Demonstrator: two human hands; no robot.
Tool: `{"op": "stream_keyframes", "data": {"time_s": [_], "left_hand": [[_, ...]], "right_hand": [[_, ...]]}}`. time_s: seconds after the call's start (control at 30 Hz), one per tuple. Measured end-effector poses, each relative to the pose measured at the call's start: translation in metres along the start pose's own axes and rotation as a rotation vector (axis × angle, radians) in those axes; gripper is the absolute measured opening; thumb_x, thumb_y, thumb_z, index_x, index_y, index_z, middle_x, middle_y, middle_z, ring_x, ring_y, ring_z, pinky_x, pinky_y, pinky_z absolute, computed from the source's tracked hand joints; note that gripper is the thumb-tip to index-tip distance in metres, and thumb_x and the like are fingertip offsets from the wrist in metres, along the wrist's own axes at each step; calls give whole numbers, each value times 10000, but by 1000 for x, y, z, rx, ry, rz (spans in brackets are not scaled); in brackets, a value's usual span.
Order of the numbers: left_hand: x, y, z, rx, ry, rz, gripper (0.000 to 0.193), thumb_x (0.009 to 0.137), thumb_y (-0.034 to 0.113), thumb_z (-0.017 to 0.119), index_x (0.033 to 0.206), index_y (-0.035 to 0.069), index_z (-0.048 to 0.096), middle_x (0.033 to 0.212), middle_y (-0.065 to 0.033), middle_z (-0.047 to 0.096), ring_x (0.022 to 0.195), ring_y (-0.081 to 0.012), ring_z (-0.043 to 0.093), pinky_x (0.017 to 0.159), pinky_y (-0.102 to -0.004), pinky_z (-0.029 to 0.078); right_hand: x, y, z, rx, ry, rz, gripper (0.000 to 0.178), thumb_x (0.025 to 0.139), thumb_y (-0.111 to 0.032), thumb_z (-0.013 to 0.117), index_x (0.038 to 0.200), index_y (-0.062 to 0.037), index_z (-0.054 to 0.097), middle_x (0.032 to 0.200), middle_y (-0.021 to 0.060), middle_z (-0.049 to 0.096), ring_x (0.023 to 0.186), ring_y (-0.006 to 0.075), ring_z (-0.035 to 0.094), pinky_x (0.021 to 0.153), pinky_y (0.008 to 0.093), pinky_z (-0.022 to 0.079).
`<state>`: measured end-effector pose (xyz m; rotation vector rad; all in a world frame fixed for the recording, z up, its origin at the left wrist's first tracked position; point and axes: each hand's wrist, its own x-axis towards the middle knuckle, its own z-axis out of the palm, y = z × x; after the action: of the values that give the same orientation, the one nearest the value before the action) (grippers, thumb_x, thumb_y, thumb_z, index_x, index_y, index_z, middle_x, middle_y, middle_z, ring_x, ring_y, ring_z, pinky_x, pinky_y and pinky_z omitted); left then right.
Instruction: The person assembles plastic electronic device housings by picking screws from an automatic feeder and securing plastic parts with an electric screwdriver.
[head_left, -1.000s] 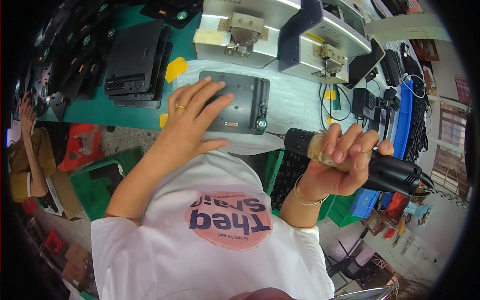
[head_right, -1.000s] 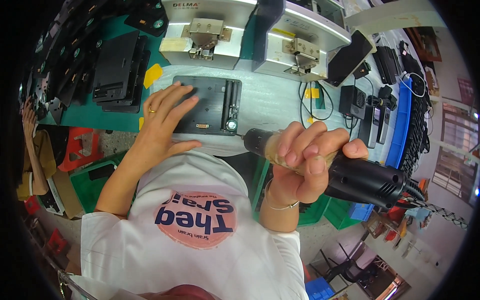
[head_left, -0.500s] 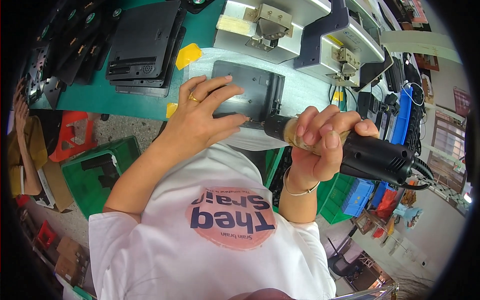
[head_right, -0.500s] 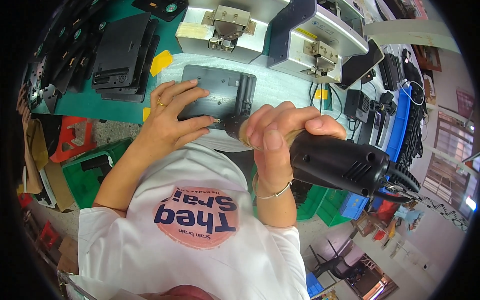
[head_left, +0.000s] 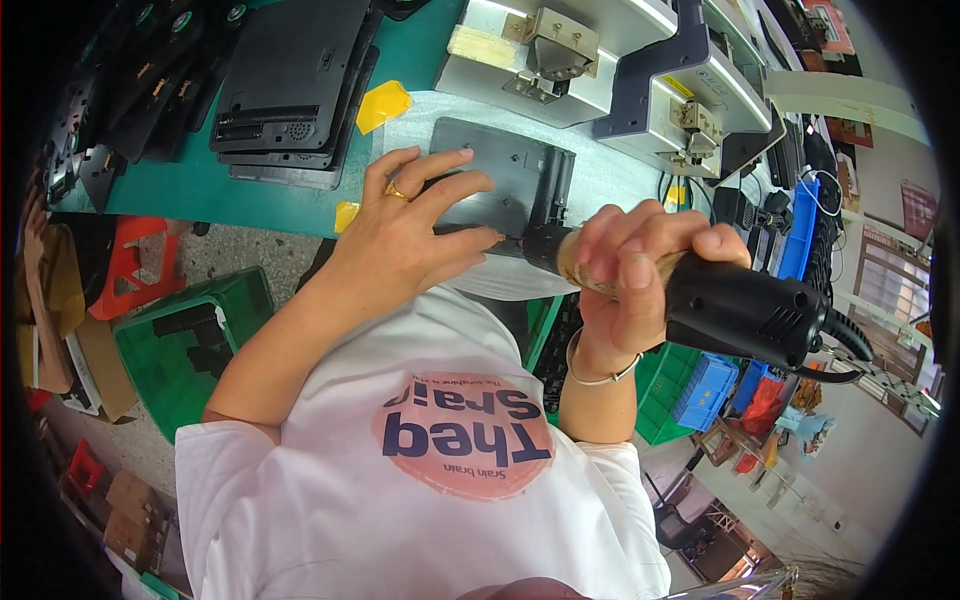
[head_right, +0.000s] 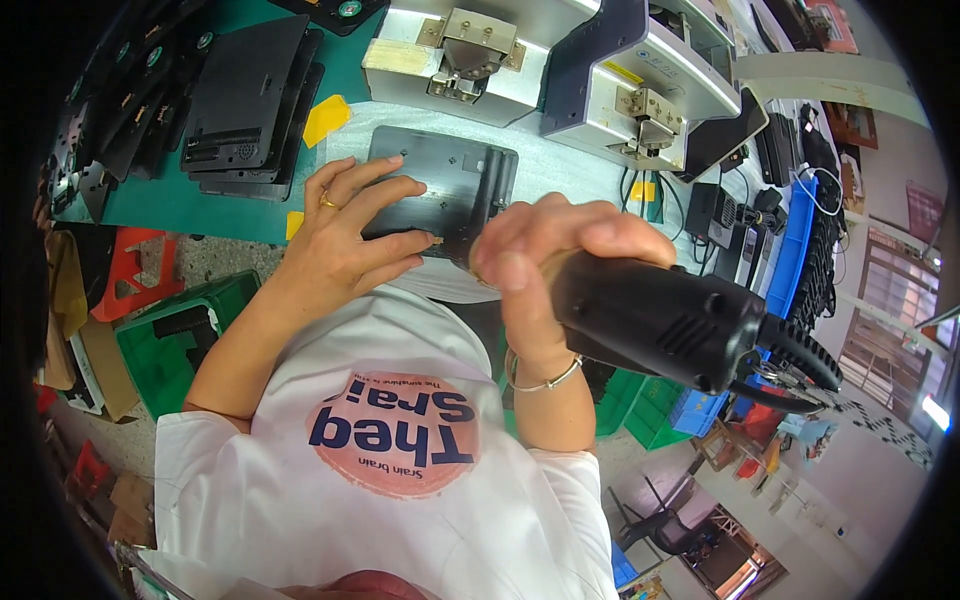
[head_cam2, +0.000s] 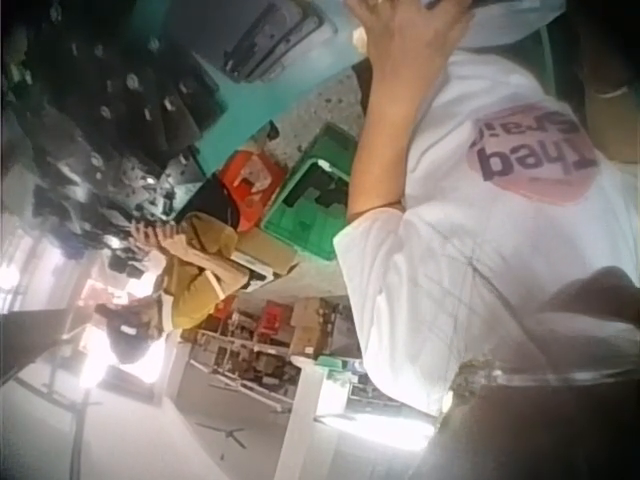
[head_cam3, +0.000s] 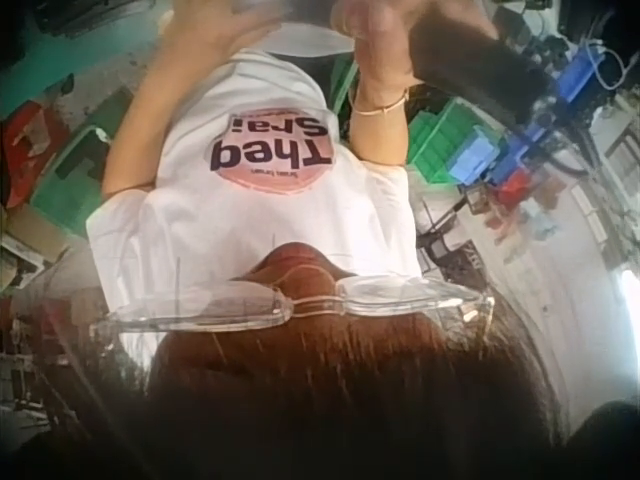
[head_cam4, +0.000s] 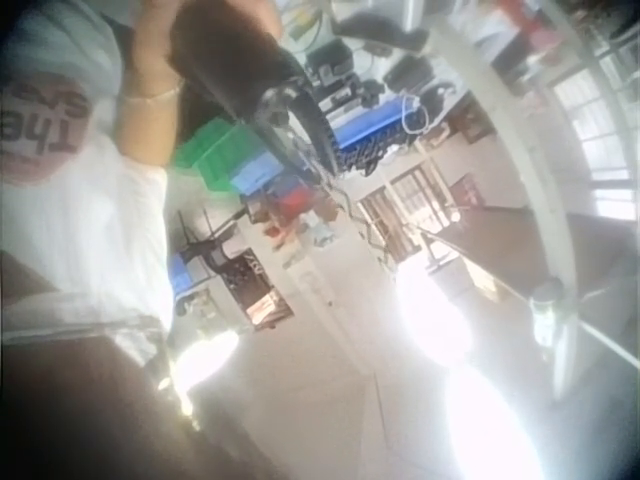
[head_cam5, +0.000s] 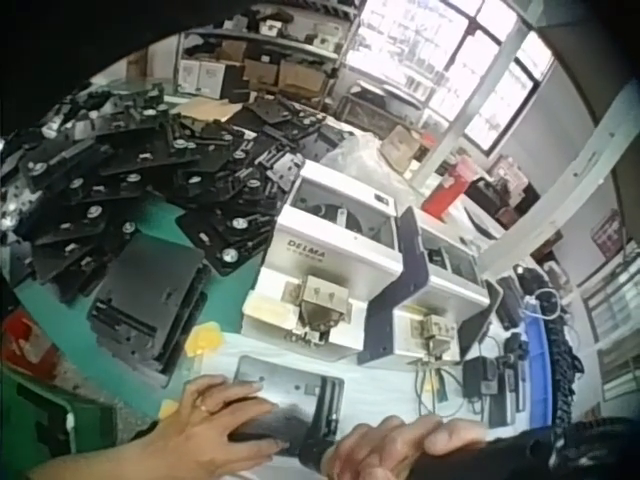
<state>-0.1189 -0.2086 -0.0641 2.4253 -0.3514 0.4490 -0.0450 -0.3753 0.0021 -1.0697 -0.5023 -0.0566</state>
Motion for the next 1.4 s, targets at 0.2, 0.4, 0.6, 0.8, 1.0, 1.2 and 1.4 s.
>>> {"op": "stream_keyframes", "data": {"time_s": [0.2,0.4,0.6,0.8,1.0,1.2,1.4], "left_hand": [[1,-7,4,-38,-21,3,212,717,247,744,920,195,717,1185,-26,595,1233,-243,477,1028,-463,323],[2,-6,3,-49,13,34,207,727,252,734,924,193,713,1170,-26,596,1220,-236,485,1019,-455,332],[-3,-1,-1,-85,28,-11,183,723,218,739,899,178,710,1133,-24,595,1215,-216,482,1022,-435,334],[-3,-3,1,-83,15,-8,192,731,221,738,918,189,705,1147,-19,589,1231,-210,474,1036,-435,324],[-1,-7,7,-64,5,-1,173,754,223,714,926,211,698,1156,-9,588,1236,-206,476,1044,-434,315],[-2,-7,7,-61,7,8,191,739,244,739,922,196,712,1148,-10,594,1229,-219,481,1012,-438,335],[-3,-8,6,-54,-5,7,191,735,242,742,917,193,713,1151,-11,593,1219,-223,490,1012,-440,334]], "right_hand": [[19,11,-3,-131,-206,47,896,708,-142,839,1385,-17,266,740,92,596,630,170,577,583,262,492],[18,3,7,35,-230,51,810,781,-262,765,1433,-171,292,924,110,538,648,218,557,572,366,499],[4,10,-10,-71,-185,-9,720,756,-226,785,1360,-183,395,1012,112,541,845,293,633,754,490,559],[1,-1,-7,-159,-59,72,800,734,-289,815,1368,-135,353,1147,147,546,1104,347,581,978,588,442],[5,-2,-4,-293,-89,33,859,773,-363,765,1415,-56,284,1060,170,603,1112,371,580,1056,573,346],[7,4,-11,-208,-151,68,807,812,-561,619,1362,-46,332,956,140,579,870,309,622,935,549,445],[6,15,-15,-2,-198,-70,618,841,-533,592,1258,-104,436,882,104,554,698,212,557,619,409,493]]}}
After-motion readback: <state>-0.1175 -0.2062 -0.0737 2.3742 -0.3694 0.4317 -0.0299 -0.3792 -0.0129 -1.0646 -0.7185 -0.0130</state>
